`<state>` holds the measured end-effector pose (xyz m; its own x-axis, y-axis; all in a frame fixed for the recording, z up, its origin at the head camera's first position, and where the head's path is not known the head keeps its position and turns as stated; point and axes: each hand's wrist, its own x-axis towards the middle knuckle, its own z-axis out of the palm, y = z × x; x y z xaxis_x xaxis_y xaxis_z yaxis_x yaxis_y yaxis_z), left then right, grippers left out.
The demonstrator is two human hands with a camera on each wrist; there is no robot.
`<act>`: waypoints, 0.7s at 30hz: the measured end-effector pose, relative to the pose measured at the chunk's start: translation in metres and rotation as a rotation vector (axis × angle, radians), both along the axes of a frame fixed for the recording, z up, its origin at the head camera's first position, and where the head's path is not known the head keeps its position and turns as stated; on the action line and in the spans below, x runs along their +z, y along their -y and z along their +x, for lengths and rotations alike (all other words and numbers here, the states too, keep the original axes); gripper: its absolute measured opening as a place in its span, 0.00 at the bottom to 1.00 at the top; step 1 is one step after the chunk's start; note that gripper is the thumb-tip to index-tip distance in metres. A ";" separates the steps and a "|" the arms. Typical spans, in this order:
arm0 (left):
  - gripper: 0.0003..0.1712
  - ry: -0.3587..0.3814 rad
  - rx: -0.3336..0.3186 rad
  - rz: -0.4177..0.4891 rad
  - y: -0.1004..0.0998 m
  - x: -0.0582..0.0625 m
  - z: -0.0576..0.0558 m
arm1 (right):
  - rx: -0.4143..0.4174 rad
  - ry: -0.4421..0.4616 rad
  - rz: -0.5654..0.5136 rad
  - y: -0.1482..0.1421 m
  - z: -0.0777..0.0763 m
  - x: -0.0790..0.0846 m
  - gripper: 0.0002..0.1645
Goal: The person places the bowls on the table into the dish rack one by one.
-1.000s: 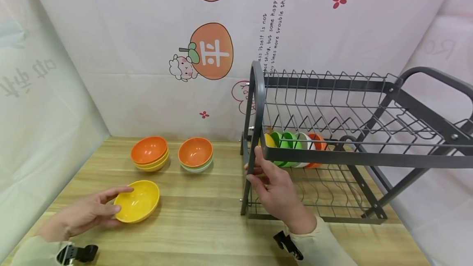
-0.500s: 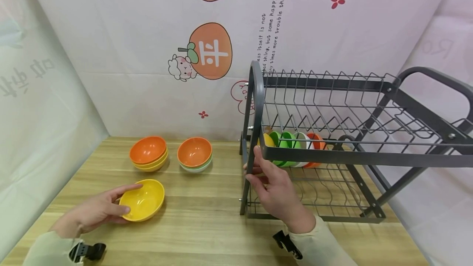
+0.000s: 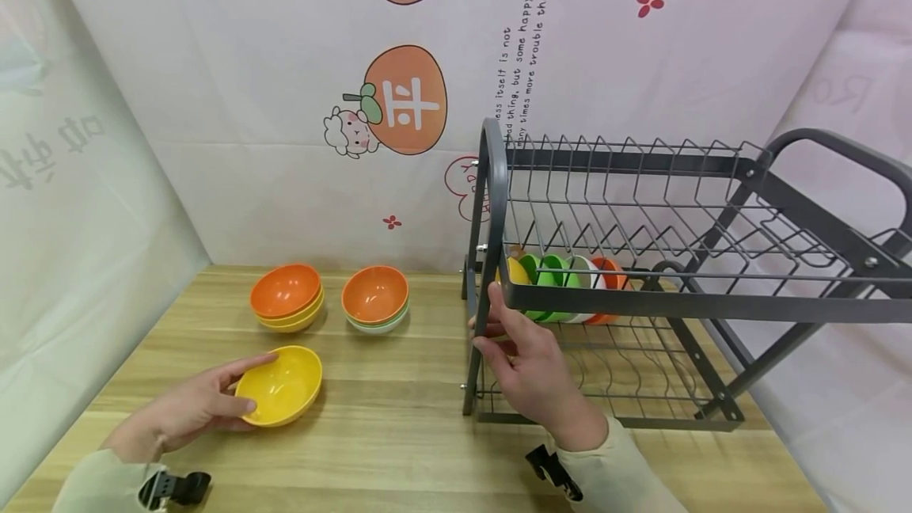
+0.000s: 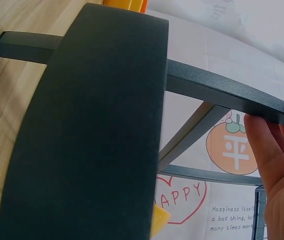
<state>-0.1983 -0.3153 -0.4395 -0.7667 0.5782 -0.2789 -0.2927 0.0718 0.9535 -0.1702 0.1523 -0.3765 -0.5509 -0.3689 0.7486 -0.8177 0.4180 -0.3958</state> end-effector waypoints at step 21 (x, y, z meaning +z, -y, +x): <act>0.45 -0.156 -0.052 -0.095 -0.066 0.038 0.027 | -0.018 0.017 -0.009 0.001 0.001 -0.002 0.58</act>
